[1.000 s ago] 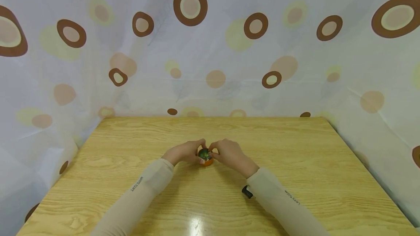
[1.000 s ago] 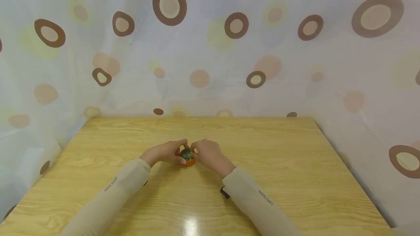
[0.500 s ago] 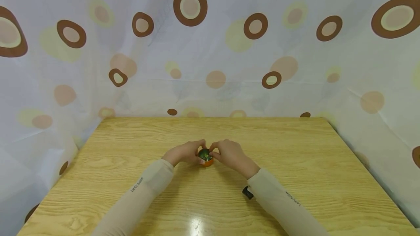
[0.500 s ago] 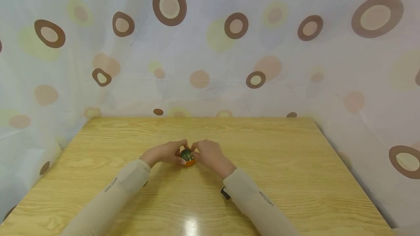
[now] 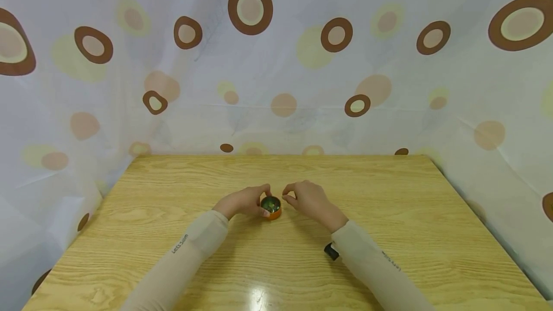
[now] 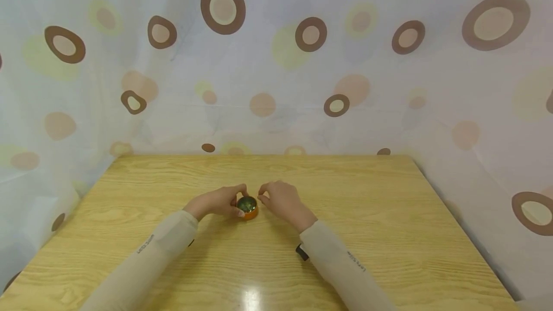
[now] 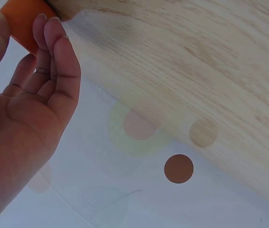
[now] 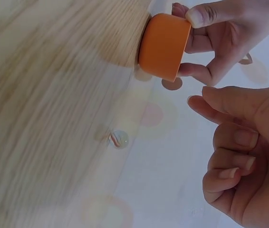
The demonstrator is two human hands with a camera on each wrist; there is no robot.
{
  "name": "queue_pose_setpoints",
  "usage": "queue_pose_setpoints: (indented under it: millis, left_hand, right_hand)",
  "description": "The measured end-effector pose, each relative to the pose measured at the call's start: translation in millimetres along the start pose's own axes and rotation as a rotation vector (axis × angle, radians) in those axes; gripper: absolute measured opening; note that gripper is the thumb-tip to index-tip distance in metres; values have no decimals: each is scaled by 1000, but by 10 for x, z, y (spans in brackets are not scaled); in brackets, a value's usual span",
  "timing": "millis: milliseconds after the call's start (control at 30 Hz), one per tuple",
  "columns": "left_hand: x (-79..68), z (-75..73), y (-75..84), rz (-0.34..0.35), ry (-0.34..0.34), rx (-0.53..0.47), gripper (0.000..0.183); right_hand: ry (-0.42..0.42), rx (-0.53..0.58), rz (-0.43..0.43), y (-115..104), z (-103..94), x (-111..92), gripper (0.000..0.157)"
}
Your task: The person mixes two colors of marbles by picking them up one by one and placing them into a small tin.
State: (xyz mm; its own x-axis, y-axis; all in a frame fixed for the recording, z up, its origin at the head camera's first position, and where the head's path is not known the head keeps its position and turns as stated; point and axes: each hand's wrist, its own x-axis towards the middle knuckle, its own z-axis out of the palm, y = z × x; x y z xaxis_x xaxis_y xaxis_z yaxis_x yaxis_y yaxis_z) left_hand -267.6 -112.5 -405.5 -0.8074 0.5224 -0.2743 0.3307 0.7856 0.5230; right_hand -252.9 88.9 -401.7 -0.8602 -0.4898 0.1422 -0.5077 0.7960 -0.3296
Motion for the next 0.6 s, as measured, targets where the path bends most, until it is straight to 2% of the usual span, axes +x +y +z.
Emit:
queue_pose_setpoints:
  millis: [600]
  left_hand:
    - [-15, -7, 25, 8, 12, 6, 39]
  right_hand:
    - [-19, 14, 67, 259, -88, 1, 17]
